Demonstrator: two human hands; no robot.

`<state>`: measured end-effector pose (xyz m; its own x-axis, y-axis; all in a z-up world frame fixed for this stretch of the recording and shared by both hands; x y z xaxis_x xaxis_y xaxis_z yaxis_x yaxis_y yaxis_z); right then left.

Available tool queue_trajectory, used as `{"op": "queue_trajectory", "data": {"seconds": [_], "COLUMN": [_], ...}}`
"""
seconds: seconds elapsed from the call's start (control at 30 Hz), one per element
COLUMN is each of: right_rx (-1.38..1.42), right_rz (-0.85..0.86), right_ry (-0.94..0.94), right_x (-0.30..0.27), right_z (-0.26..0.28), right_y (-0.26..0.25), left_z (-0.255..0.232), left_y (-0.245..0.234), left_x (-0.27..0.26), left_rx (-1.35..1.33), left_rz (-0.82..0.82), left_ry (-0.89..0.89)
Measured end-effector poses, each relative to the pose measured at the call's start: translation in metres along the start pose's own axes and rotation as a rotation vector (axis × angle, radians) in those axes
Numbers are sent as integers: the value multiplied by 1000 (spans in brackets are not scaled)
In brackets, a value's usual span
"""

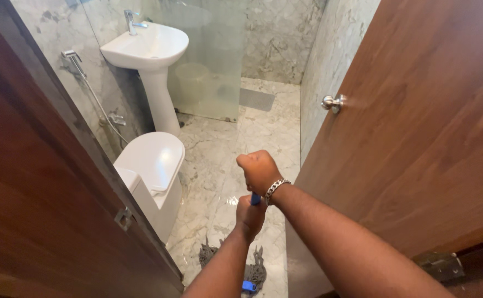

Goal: The person mops the marble floor of a bathroom using a blue mop. They clean the area near the toilet and sink, then move into the shower stall to mop the floor around the drain and along the walls.

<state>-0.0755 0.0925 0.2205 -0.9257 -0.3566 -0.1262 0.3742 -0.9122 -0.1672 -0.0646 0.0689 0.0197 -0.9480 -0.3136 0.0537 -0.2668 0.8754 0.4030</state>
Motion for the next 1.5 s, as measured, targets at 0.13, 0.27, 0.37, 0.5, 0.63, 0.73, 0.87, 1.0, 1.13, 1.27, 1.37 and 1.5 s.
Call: {"op": "queue_trajectory", "data": {"seconds": [0.13, 0.27, 0.37, 0.5, 0.63, 0.73, 0.87, 1.0, 1.13, 1.27, 1.37, 1.5], "right_rx": [-12, -114, -85, -82, 52, 135, 174, 252, 225, 301, 241, 278], "right_rz": [-46, -121, -115, -167, -146, -172, -199, -83, 30, 197, 252, 305], "right_ry": [47, 89, 101, 120, 82, 2, -37, 5, 0, -66, -121, -96], "right_x": [-10, -19, -21, -19, -14, -13, -18, -14, -2, 3, 0, -2], "right_z": [3, 4, 0, -12, -25, -32, -34, -29, -24, -10, 1, 6], "right_y": [-28, -53, -67, -92, -113, -123, -127, -87, -17, 41, 76, 110], "left_z": [15, 16, 25, 35, 51, 49, 39, 35, 15, -4, -23, -38], "left_y": [34, 67, 87, 110, 107, 101, 102, 71, 24, -24, -53, -81], "left_x": [1, -10, -18, -17, -26, -39, -36, -31, -28, -24, -26, -26], "left_rx": [-56, -131, -133, -83, 194, 351, 565, 588, 502, 418, 408, 402], "left_rz": [59, 116, 154, 270, 344, 342, 338, 309, 285, 225, 208, 181], "left_ry": [-16, -49, -148, -139, -270, -192, -12, -95, -72, -63, 8, 49]}}
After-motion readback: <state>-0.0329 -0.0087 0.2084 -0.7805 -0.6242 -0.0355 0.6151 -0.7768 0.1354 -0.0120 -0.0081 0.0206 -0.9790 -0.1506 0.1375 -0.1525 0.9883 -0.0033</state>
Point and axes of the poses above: each hand's wrist, its own x-axis towards the middle knuckle, its own y-axis out of the palm, z = x × y, the point moved 9 cm from there along x, towards the middle knuckle, and after that the axes turned 3 degrees about y, right-handed, at the moved point
